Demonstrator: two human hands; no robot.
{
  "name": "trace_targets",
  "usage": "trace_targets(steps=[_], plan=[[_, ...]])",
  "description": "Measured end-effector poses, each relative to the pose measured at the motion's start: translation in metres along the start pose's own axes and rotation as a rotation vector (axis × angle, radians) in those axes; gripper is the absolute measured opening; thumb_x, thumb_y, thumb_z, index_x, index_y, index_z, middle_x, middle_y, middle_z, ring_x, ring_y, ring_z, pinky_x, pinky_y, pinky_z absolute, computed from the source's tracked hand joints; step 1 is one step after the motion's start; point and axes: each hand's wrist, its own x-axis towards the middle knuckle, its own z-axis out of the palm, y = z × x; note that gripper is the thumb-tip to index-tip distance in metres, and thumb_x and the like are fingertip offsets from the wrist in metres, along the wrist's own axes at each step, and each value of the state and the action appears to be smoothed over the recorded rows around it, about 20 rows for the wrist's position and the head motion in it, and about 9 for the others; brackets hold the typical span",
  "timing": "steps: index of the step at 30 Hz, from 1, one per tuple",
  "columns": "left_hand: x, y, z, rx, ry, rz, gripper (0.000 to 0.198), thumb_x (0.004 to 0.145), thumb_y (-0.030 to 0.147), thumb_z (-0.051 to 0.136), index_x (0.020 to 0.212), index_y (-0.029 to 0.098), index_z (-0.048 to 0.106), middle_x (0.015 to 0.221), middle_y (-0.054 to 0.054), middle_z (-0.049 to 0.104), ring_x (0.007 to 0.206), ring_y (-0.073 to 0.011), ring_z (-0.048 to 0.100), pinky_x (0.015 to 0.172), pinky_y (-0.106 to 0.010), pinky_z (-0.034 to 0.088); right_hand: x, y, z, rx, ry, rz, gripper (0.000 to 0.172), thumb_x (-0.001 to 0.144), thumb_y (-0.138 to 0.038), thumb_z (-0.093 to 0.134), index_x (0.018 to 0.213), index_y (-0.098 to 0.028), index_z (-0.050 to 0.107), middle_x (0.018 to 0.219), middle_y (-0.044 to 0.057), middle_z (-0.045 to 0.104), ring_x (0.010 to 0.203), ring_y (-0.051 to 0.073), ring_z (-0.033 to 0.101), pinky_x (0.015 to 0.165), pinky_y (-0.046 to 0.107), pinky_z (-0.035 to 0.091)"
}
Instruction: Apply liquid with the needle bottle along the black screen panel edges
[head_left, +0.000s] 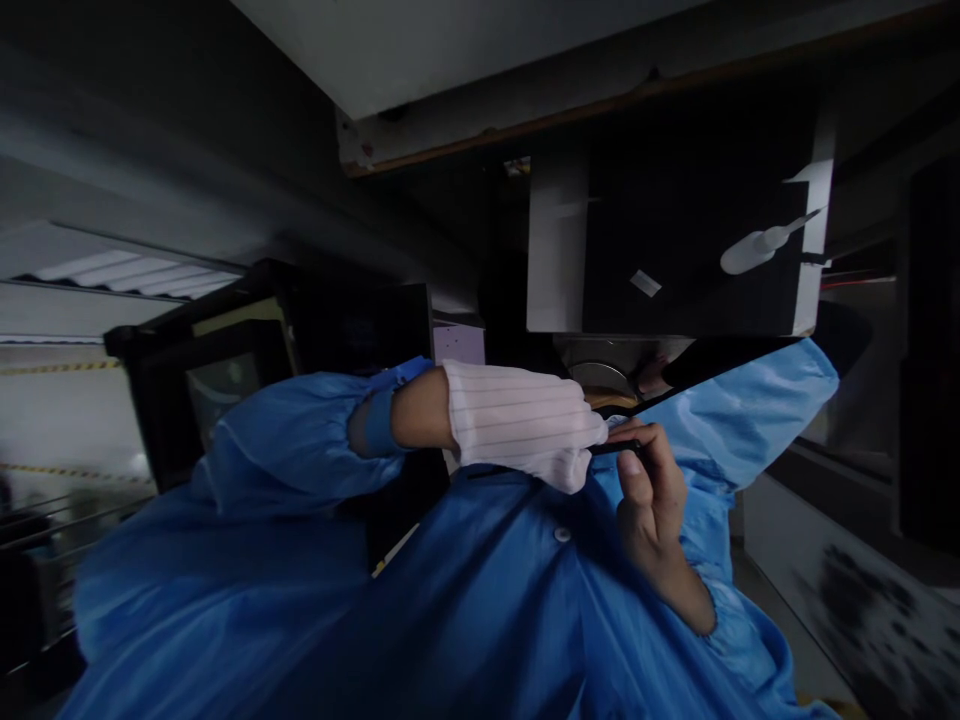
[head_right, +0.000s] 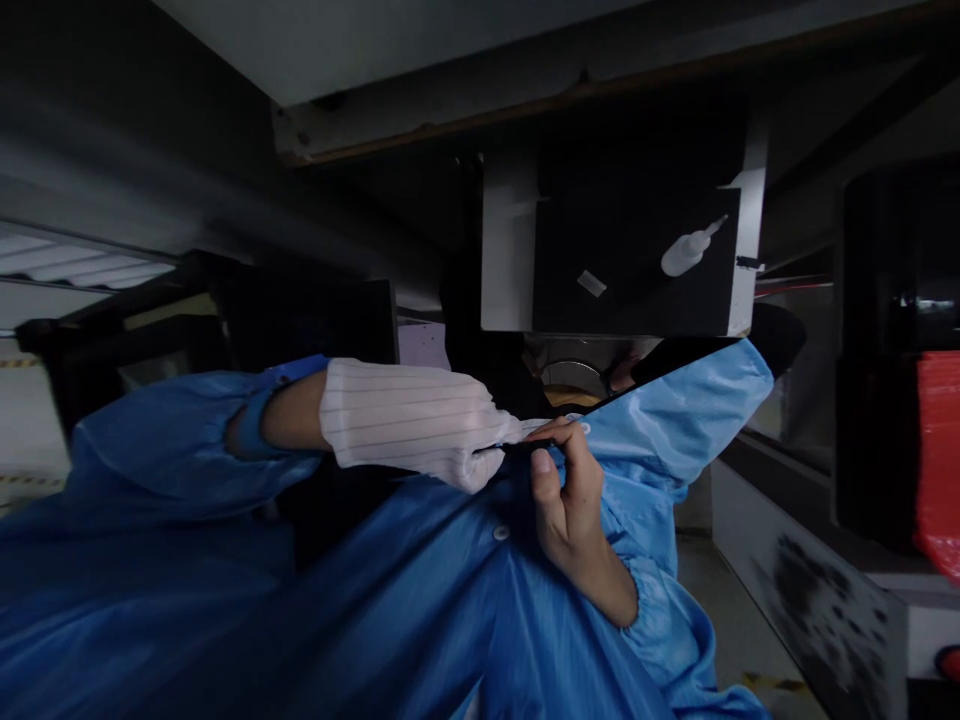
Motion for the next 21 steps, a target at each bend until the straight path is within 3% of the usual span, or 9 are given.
trace_targets(steps=[3,5,8,13,18,21], plan=[[0.001,0.000,0.001,0.063,-0.049,-0.034,0.018,0.081,-0.003,0.056,0.078,0.012,0.066,0.052,0.008,0.029,0.044,-0.0072,0.015,0.047,-0.029,0.018,0.001,-0.001,0.000,-0.006,0.007,0.023,0.043,0.115,-0.060,0.050,0.097,-0.026,0.068,0.086,0.003,0.070,0.078,0.022,0.066,0.072,0.037,0.053],[0.000,-0.003,0.002,0.080,-0.017,-0.007,0.019,0.082,-0.002,0.057,0.086,0.010,0.072,0.052,0.008,0.023,0.044,-0.0077,0.014,0.047,-0.030,0.017,0.001,-0.002,0.001,-0.011,0.005,0.022,0.043,0.115,-0.060,0.050,0.096,-0.026,0.068,0.084,0.003,0.069,0.077,0.021,0.064,0.071,0.037,0.052],[0.000,-0.004,0.001,0.059,-0.005,0.042,0.023,0.081,-0.003,0.054,0.085,0.011,0.073,0.054,0.007,0.030,0.045,-0.0083,0.014,0.048,-0.031,0.020,0.000,-0.002,0.001,-0.005,0.003,-0.005,0.040,0.117,-0.057,0.049,0.097,-0.026,0.067,0.084,0.001,0.068,0.076,0.020,0.063,0.071,0.035,0.051],[0.002,0.003,-0.006,0.128,-0.084,-0.020,0.022,0.080,-0.004,0.053,0.081,0.010,0.070,0.054,0.006,0.037,0.044,-0.0086,0.014,0.047,-0.032,0.019,0.000,-0.002,-0.001,-0.021,-0.011,-0.013,0.037,0.117,-0.054,0.049,0.098,-0.026,0.066,0.083,0.001,0.064,0.076,0.021,0.060,0.071,0.036,0.048],[0.000,-0.005,0.004,0.057,0.026,0.067,0.020,0.079,-0.003,0.054,0.077,0.012,0.066,0.055,0.005,0.045,0.047,-0.0091,0.009,0.048,-0.031,0.019,0.001,-0.003,-0.002,-0.030,-0.017,0.007,0.039,0.117,-0.054,0.050,0.093,-0.026,0.063,0.080,0.000,0.062,0.073,0.020,0.058,0.068,0.034,0.047],[0.000,-0.007,0.004,0.100,0.013,0.073,0.021,0.079,-0.004,0.055,0.081,0.010,0.070,0.056,0.004,0.047,0.047,-0.0092,0.011,0.048,-0.031,0.017,0.001,-0.003,-0.002,-0.021,-0.019,0.007,0.035,0.117,-0.050,0.051,0.093,-0.026,0.064,0.080,-0.001,0.062,0.072,0.019,0.058,0.067,0.033,0.048]])
